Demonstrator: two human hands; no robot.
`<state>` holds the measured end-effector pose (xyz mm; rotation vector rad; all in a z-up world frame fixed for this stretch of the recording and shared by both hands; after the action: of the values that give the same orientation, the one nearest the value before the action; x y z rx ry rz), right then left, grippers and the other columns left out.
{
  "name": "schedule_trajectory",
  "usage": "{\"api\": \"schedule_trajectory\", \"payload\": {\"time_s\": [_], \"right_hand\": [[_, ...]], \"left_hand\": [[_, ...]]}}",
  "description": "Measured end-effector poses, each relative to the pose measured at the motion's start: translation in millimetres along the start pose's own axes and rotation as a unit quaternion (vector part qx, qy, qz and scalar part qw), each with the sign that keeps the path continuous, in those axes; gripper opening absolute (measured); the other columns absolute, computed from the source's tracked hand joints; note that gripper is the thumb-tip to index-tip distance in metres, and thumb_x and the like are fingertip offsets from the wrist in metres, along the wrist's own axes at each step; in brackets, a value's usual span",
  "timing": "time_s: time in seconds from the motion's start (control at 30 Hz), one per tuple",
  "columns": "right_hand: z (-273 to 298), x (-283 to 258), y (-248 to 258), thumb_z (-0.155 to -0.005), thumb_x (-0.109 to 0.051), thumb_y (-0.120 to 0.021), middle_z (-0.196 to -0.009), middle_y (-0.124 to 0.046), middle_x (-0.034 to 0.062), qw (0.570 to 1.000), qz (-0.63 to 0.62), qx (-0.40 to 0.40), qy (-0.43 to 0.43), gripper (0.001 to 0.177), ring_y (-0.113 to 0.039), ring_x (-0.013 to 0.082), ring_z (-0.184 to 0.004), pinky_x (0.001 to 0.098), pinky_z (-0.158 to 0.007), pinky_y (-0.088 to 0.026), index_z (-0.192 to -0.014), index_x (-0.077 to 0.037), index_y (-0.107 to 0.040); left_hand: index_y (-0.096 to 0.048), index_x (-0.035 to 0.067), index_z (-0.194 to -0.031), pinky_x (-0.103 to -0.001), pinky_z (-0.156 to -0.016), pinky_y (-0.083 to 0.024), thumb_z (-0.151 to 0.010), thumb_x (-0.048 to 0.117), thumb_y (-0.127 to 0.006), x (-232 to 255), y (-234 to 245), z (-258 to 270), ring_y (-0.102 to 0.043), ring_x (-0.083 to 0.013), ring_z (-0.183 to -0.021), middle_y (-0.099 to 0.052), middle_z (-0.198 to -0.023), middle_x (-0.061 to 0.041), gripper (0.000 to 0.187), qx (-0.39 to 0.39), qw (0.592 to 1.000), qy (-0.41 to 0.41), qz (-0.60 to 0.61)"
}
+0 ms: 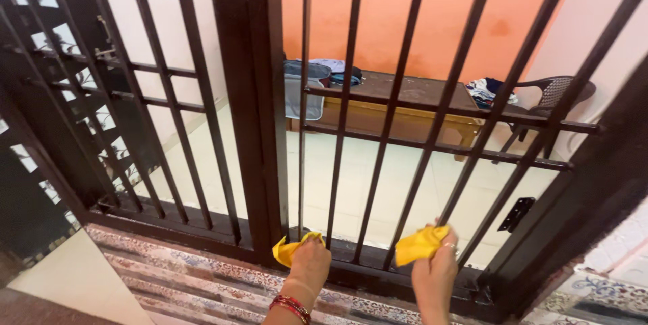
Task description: The person cleans a metal security door frame using yellow cloths, wiping the vertical bars and the bottom track by hand.
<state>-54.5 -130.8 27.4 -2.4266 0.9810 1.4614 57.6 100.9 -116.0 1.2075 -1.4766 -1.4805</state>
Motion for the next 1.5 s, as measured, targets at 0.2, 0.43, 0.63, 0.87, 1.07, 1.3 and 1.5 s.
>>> {"api": "schedule_trajectory", "payload": {"time_s": [0.2, 0.43, 0.63, 0.87, 1.07, 1.3, 1.5], "right_hand": [[0, -5, -6, -0.083, 0.011, -0.043, -0.119, -0.064, 0.0235, 0.997, 0.019, -0.015, -0.067, 0.053, -0.071, 0.0315, -0.102, 0.0393, -0.087, -0.058, -0.135, 0.002, -0.044], [25, 43, -7, -0.08, 0.012, -0.046, -0.108, -0.068, 0.0245, 0.996, 0.078, -0.027, -0.022, 0.05, -0.069, 0.036, -0.101, 0.0436, -0.091, -0.053, -0.13, 0.003, -0.047], [48, 76, -9, -0.074, 0.014, -0.042, -0.119, -0.061, 0.0261, 0.996, 0.072, -0.017, -0.042, 0.068, -0.068, 0.0373, -0.104, 0.0435, -0.095, -0.053, -0.141, 0.007, -0.041], [71, 64, -45, -0.066, 0.015, -0.039, -0.128, -0.053, 0.0278, 0.997, 0.019, -0.008, 0.068, 0.073, -0.06, 0.0386, -0.112, 0.0431, -0.103, -0.047, -0.139, 0.008, -0.043], [18, -13, -56, -0.077, 0.012, -0.039, -0.118, -0.063, 0.0225, 0.998, -0.047, -0.038, 0.022, 0.064, -0.067, 0.034, -0.106, 0.0405, -0.094, -0.051, -0.14, 0.004, -0.042], [24, -9, -56, -0.084, 0.007, -0.046, -0.107, -0.068, 0.0224, 0.996, 0.02, -0.076, -0.035, 0.047, -0.071, 0.034, -0.1, 0.0397, -0.089, -0.054, -0.131, 0.002, -0.045], [40, 21, -54, -0.079, 0.011, -0.043, -0.112, -0.067, 0.0253, 0.994, 0.054, -0.096, 0.027, 0.053, -0.068, 0.0392, -0.104, 0.046, -0.09, -0.052, -0.132, 0.004, -0.044]], "left_hand": [[-0.079, 0.004, -0.102, -0.04, -0.084, -0.058, -0.093, 0.011, -0.065, -1, 5, 3, -0.066, -0.0302, -0.11, -0.072, -0.112, -0.016, 0.018, 0.011, 1.0, 0.0, 0.001], [-0.078, 0.005, -0.105, -0.039, -0.087, -0.057, -0.095, 0.014, -0.065, 1, 13, 6, -0.064, -0.0301, -0.114, -0.071, -0.116, -0.015, 0.02, -0.011, 1.0, -0.004, -0.012], [-0.077, 0.003, -0.11, -0.039, -0.09, -0.056, -0.096, 0.014, -0.064, 4, 14, 5, -0.062, -0.0312, -0.117, -0.07, -0.119, -0.017, 0.022, -0.034, 0.999, -0.011, -0.037], [-0.076, 0.003, -0.111, -0.039, -0.09, -0.055, -0.096, 0.013, -0.064, 3, 8, 3, -0.061, -0.0319, -0.118, -0.069, -0.121, -0.018, 0.023, -0.038, 0.999, -0.006, -0.018], [-0.077, 0.004, -0.111, -0.039, -0.088, -0.056, -0.097, 0.014, -0.064, 2, 12, 5, -0.062, -0.0318, -0.117, -0.07, -0.12, -0.017, 0.022, -0.035, 0.999, -0.012, -0.025], [-0.079, 0.005, -0.108, -0.04, -0.088, -0.056, -0.096, 0.013, -0.064, 2, 18, 9, -0.062, -0.0316, -0.116, -0.071, -0.118, -0.015, 0.021, -0.023, 1.0, -0.004, -0.01], [-0.078, 0.003, -0.107, -0.039, -0.084, -0.057, -0.095, 0.014, -0.064, 4, 16, 10, -0.063, -0.0309, -0.113, -0.07, -0.116, -0.016, 0.021, 0.0, 1.0, 0.013, -0.018]]}}
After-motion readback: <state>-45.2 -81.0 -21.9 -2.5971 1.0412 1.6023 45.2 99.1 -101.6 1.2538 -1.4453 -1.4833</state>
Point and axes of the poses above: each hand's wrist, its own z-axis away from the middle knuckle, its own y-axis out of the back of the hand, x = y × z, the point moved 3 cm from there along -z, towards the middle knuckle
